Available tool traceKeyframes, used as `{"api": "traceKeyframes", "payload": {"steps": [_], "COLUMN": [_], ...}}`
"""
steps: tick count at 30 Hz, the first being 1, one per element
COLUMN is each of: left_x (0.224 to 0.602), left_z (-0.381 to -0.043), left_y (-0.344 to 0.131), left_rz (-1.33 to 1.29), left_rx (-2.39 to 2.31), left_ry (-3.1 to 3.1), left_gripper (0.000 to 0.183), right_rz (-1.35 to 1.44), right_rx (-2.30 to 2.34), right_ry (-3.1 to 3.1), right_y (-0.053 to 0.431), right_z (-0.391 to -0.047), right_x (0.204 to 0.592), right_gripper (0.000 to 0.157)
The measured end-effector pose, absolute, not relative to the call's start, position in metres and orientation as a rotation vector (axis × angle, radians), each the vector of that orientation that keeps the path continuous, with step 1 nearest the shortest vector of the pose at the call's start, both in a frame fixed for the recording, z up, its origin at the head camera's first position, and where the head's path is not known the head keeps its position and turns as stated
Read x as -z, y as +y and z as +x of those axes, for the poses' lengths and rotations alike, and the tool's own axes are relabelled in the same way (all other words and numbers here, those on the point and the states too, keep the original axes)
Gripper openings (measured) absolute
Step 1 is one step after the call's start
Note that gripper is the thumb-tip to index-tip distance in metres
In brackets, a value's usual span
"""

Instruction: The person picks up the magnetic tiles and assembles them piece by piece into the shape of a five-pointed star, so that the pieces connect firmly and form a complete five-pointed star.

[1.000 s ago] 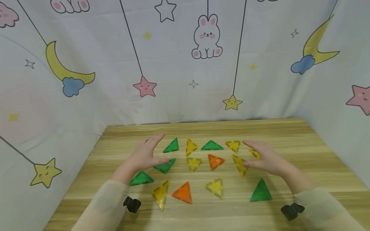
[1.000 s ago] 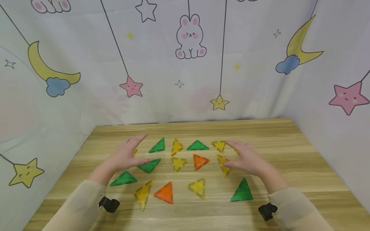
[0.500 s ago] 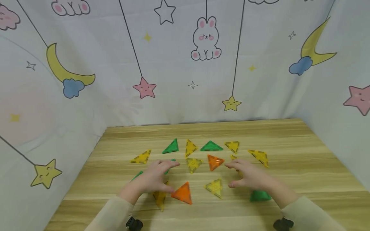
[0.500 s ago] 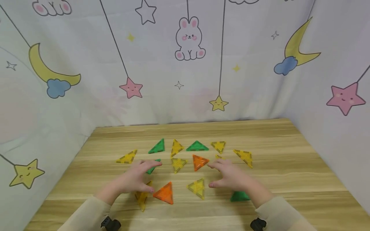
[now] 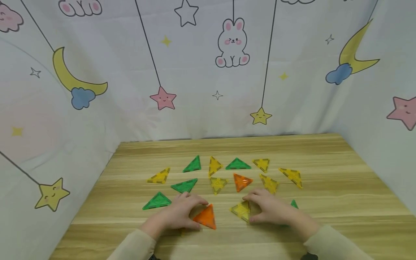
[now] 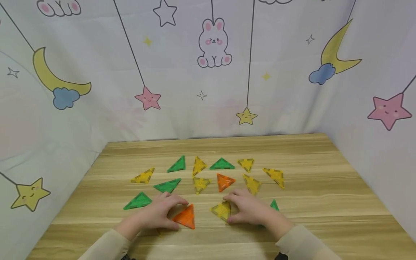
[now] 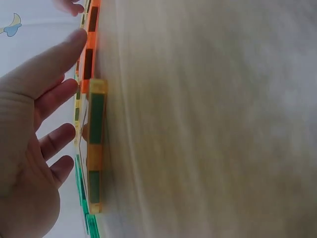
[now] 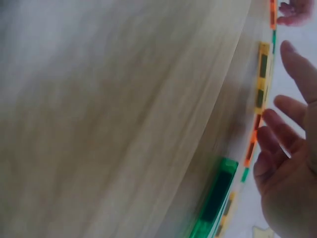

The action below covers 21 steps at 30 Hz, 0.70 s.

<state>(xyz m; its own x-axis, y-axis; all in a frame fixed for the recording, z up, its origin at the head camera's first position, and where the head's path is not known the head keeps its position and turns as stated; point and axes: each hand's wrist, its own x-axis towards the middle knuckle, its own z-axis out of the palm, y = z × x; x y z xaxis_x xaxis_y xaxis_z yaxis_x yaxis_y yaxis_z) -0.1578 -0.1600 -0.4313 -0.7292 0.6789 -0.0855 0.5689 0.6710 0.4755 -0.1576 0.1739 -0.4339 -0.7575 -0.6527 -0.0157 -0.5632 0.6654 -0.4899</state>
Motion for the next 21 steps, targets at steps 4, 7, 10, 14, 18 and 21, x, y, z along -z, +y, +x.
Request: {"api": "traceKeyframes", "payload": {"steps": [4, 7, 10, 14, 18, 21], "left_x": [0.434, 0.436, 0.437, 0.439, 0.439, 0.441], "left_z": [-0.159, -0.159, -0.161, -0.163, -0.163, -0.164], "left_y": [-0.156, -0.153, -0.15, -0.148, -0.146, -0.143], "left_rz": [1.04, 1.056, 1.061, 1.065, 1.061, 1.063], "left_rx": [-0.593, -0.575, -0.566, -0.571, -0.585, -0.596], "left_ry": [2.647, 2.66, 2.677, 2.691, 2.69, 2.692], "left_gripper": [0.053, 0.048, 0.045, 0.043, 0.044, 0.043], "right_rz": [-1.011, -1.048, -1.073, -1.02, -1.0, -1.024], "right_rx": [0.678, 0.669, 0.669, 0.699, 0.685, 0.656], "right_ry": [2.7, 2.678, 2.633, 2.609, 2.628, 2.625], "right_y": [0.17, 0.168, 0.166, 0.166, 0.164, 0.16], "right_z": [-0.158, -0.16, -0.161, -0.16, -0.159, -0.16], "right_x": [0.437, 0.439, 0.439, 0.439, 0.44, 0.44], "right_gripper": [0.058, 0.056, 0.058, 0.064, 0.067, 0.064]}}
